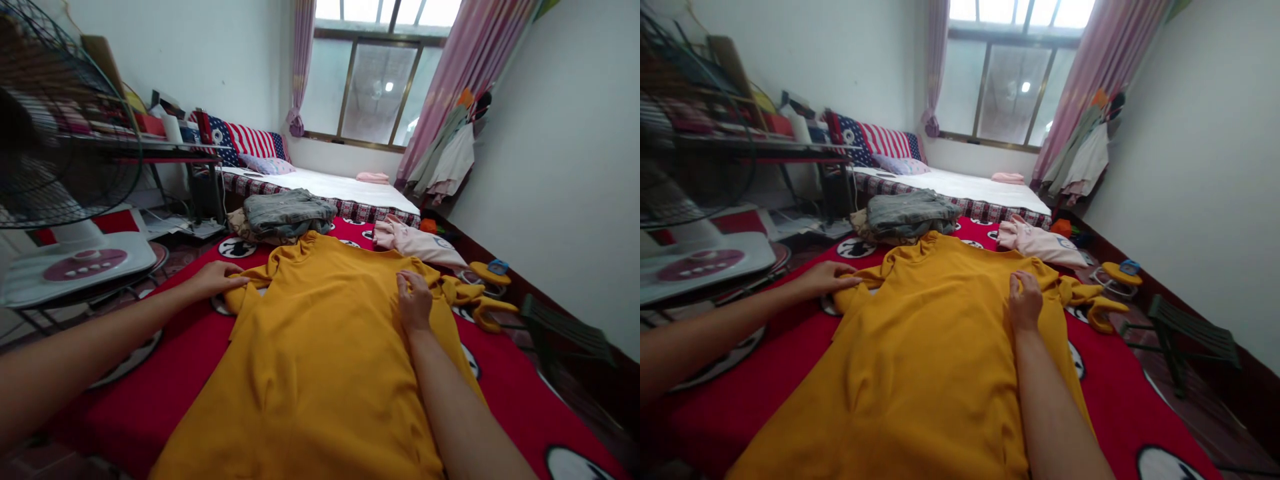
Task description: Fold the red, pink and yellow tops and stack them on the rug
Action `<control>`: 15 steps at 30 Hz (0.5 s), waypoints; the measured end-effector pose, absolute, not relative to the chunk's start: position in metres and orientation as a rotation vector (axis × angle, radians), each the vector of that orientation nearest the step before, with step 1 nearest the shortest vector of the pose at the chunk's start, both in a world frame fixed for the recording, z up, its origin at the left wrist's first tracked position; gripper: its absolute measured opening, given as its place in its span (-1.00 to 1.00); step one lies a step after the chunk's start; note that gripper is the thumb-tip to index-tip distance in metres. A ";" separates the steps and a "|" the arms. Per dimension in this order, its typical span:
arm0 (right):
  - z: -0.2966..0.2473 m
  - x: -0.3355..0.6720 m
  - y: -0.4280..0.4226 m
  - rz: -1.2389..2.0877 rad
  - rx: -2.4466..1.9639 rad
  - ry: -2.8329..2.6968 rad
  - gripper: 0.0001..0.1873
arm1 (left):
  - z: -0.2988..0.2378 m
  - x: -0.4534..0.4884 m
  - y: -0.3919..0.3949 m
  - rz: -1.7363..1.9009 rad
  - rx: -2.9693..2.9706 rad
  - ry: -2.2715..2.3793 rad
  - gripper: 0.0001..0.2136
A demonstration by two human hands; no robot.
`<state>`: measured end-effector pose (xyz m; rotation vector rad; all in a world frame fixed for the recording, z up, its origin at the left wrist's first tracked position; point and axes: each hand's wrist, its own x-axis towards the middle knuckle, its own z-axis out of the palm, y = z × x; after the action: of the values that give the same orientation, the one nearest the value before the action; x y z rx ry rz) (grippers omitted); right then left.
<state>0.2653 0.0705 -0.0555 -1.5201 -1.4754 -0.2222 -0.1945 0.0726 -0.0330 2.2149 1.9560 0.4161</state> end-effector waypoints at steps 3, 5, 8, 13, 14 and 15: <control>-0.055 0.260 0.068 -0.119 -1.398 -1.469 -0.63 | -0.011 -0.194 0.078 0.218 2.098 1.859 -0.71; -0.056 0.261 0.067 -0.058 -1.359 -1.439 -0.63 | 0.018 -0.187 0.086 0.164 2.071 1.952 -0.70; -0.056 0.264 0.066 0.014 -1.339 -1.345 -0.62 | 0.075 -0.166 0.107 0.293 2.061 2.232 -0.60; -0.055 0.274 0.062 0.009 -1.315 -1.216 -0.60 | 0.149 -0.077 0.119 1.311 2.382 1.977 -0.65; -0.055 0.276 0.062 0.011 -1.320 -1.180 -0.59 | 0.152 -0.053 0.112 1.373 2.439 1.847 -0.68; -0.056 0.279 0.061 0.020 -1.327 -1.139 -0.58 | 0.149 -0.030 0.103 1.386 2.515 1.694 -0.69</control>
<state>0.2790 0.0612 -0.0557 -1.3271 -1.1390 0.0200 -0.0299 0.1032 0.1495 2.5145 1.6943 1.3864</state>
